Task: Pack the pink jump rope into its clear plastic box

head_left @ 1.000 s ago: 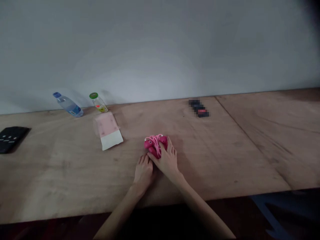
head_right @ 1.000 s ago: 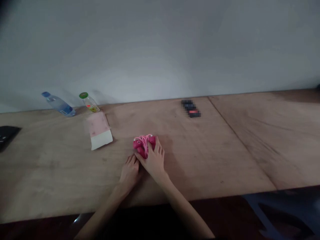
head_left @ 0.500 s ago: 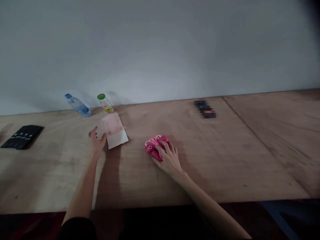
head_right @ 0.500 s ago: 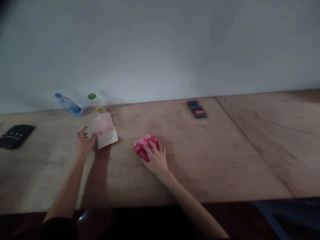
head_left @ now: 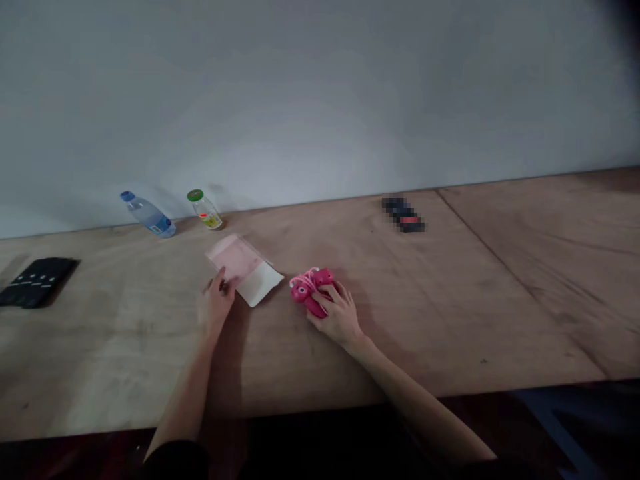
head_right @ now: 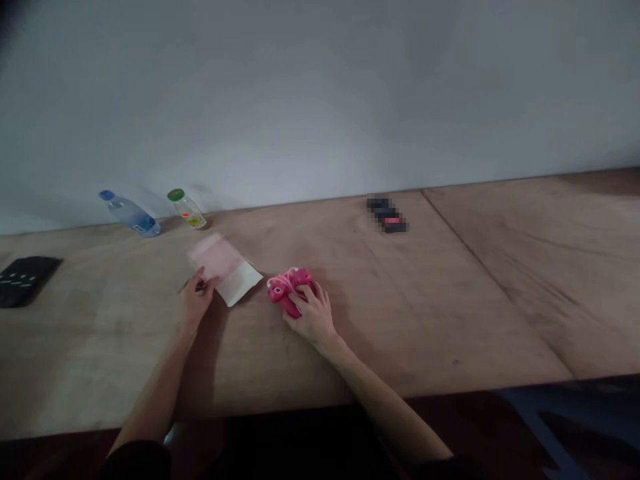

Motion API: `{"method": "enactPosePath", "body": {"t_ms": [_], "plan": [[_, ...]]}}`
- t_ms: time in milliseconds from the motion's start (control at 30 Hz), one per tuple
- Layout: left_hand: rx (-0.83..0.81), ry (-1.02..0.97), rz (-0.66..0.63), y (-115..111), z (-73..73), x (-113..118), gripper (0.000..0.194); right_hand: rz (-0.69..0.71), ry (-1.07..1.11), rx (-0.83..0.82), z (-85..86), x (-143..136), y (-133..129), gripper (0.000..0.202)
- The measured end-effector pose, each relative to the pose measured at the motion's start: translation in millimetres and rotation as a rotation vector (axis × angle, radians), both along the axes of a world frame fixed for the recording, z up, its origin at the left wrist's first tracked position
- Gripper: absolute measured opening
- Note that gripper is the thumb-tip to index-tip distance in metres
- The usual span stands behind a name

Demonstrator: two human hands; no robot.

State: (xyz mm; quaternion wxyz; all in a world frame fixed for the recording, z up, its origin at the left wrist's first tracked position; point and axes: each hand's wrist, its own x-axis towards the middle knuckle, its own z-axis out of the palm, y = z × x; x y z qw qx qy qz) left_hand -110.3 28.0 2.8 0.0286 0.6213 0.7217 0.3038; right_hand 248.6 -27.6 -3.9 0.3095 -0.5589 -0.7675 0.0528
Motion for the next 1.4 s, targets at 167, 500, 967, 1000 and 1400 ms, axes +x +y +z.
{"method": "enactPosePath", "body": {"t_ms": [167,500,967,1000,1400], "plan": [[-0.018,0.032,0.004,-29.9,2.5,45.1,0.051,-0.027,0.282,0.193,3.3,9.7,9.6,0.028],[-0.082,-0.093,-0.109,-48.8,-11.7,109.6,0.056,0.148,0.165,0.133,34.1,-9.7,6.2,0.033],[-0.088,-0.111,-0.133,-45.7,-0.9,109.4,0.056,0.178,-0.151,-0.172,46.8,-19.9,18.8,0.033],[-0.087,-0.116,-0.129,-46.0,-0.3,109.6,0.057,0.184,-0.175,-0.182,50.1,-21.5,20.9,0.035],[-0.108,-0.041,-0.098,-50.5,6.9,112.4,0.06,0.294,-0.17,-0.175,40.3,-46.2,58.7,0.042]]}}
